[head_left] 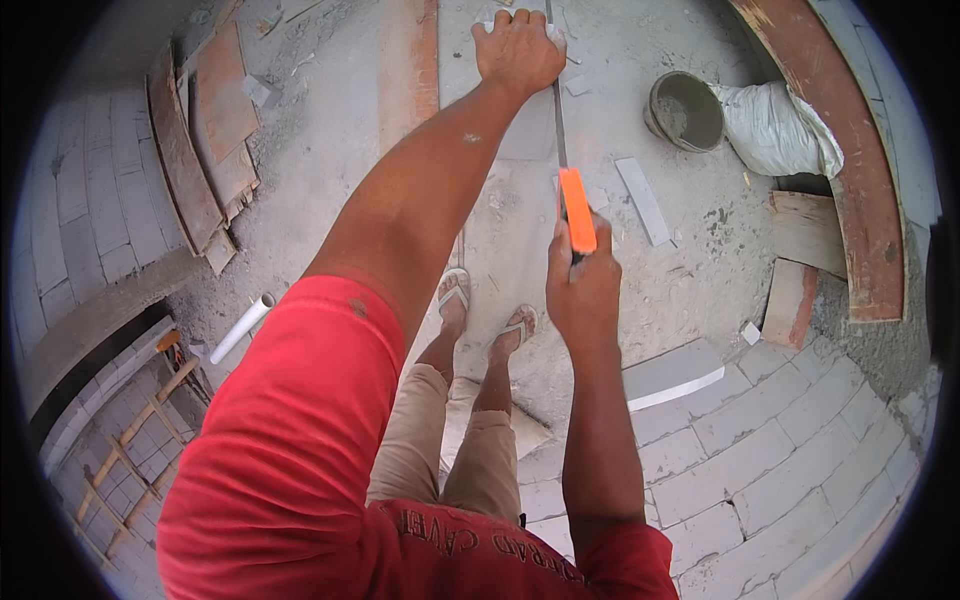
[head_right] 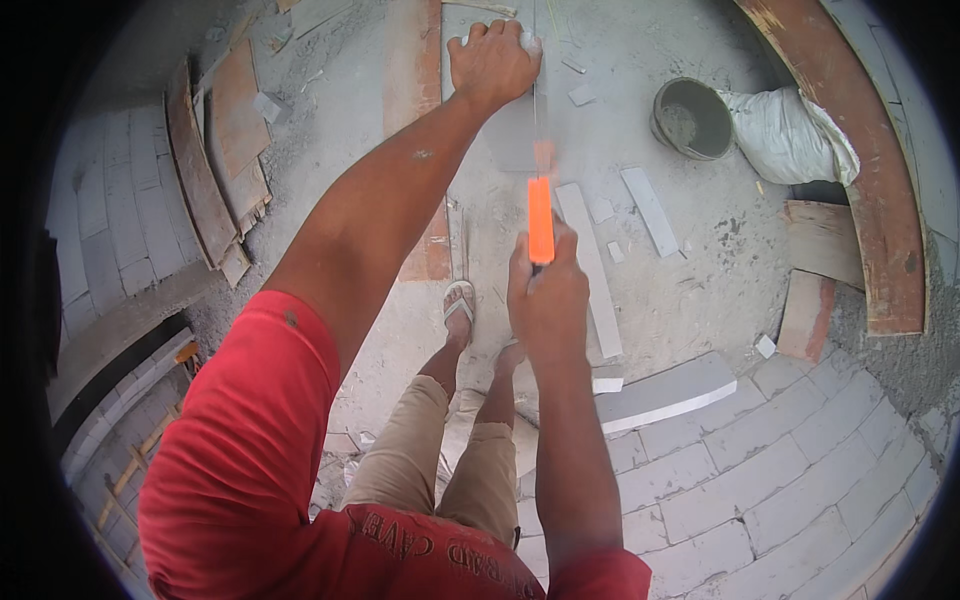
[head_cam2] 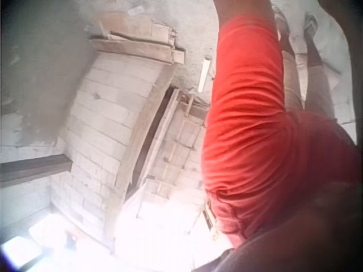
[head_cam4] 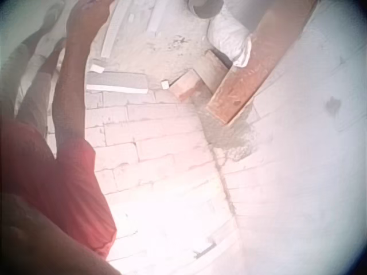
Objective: The person uses a hand saw to cut a white rectangular tile on a construction site floor. They hold the tile steady with one hand and saw through it with the other, creating a cut piece.
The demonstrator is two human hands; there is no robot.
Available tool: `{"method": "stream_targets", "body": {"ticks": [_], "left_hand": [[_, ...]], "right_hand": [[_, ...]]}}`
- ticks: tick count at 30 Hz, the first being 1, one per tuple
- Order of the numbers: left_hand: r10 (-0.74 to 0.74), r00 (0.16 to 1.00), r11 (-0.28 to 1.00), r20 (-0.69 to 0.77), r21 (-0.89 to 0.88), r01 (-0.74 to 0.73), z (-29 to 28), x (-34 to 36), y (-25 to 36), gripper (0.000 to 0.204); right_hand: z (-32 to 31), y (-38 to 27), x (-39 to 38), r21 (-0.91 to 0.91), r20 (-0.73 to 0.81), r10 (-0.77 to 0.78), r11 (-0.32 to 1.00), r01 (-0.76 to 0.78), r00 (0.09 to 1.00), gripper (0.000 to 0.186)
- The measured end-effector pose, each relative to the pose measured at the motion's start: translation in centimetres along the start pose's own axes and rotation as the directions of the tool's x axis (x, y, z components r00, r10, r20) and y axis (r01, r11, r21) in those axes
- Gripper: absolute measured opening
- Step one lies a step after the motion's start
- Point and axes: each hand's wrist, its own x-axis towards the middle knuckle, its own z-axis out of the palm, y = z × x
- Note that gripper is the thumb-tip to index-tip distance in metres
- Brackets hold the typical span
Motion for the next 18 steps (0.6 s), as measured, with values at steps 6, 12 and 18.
{"method": "stream_targets", "body": {"ticks": [6,12,18], "left_hand": [[0.018,0.999,0.999,-0.037,-0.051,-0.020,-0.8,1.2,-0.5,0.054],[0.097,0.995,0.995,0.004,-0.025,-0.097,-0.7,1.8,1.9,0.052],[0.094,0.996,0.996,-0.004,-0.004,-0.094,0.6,1.7,0.8,0.050]], "right_hand": [[-2.2,1.0,-12.1,-0.026,-0.044,-0.113,0.993,0.112,0.993,0.033],[0.7,0.1,5.4,-0.013,-0.063,0.018,1.000,-0.019,0.998,0.033],[-2.3,2.3,-14.9,-0.008,0.043,0.047,0.999,-0.046,0.998,0.040]]}}
